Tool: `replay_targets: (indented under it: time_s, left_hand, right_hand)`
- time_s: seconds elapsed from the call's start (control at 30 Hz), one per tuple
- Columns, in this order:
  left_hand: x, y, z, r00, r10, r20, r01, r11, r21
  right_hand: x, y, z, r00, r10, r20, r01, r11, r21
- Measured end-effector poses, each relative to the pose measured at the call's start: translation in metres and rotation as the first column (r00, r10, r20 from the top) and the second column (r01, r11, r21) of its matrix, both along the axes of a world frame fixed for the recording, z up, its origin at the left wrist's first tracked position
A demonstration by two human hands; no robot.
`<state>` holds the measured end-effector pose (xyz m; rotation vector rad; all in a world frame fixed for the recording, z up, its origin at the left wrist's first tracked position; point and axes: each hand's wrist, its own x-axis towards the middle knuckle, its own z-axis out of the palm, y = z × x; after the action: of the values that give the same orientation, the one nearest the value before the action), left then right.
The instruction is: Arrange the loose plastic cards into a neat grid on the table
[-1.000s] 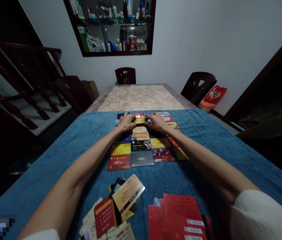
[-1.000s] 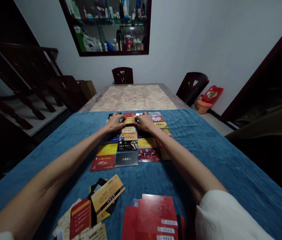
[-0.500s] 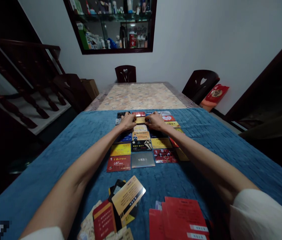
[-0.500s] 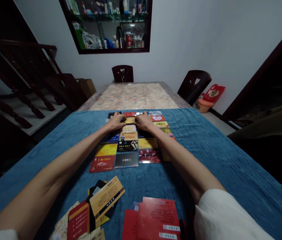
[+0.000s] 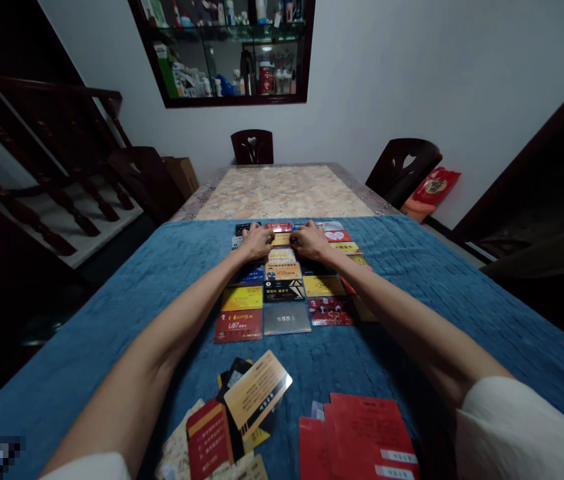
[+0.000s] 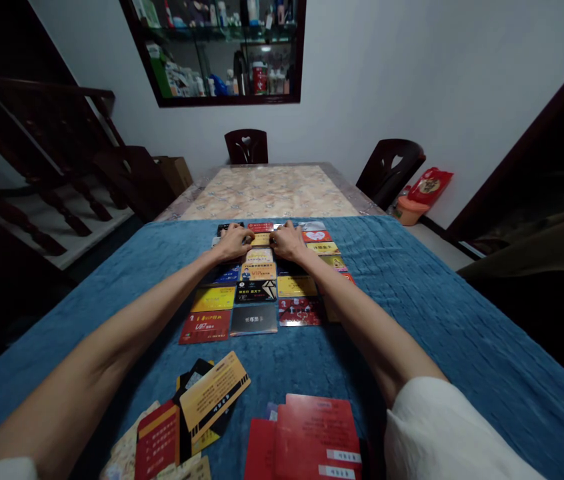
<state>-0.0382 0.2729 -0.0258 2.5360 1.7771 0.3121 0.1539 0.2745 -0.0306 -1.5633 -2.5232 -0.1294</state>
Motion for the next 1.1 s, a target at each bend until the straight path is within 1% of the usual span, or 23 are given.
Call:
replay_targets:
  time_s: [0.33,0.6,0.8,1.1]
  left_hand:
    - [-0.001,0.001,-0.002,1.0,-0.018,-0.008,0.018,1.0,0.017]
    - [-0.004,-0.008,0.0,1.0,-0.017,-0.007,0.017,0.999,0.048]
    - [-0.008,-0.024,0.001,0.999,-0.042,0.026,0.04,0.995,0.096]
    - [-0.009,-0.064,0.003,0.992,-0.112,0.06,0.103,0.986,0.134]
  right_hand:
    - [-0.001,-0.002,0.002,1.0,0.017,0.01,-0.017,1.0,0.008]
    - [0.0,-0.005,0.004,1.0,0.011,0.006,-0.011,1.0,0.02]
    - [0.005,-0.017,0.011,1.0,0.023,-0.007,-0.023,0.999,0.035]
    - [0.014,-0.053,0.022,0.997,0.076,-0.007,-0.075,0.992,0.098]
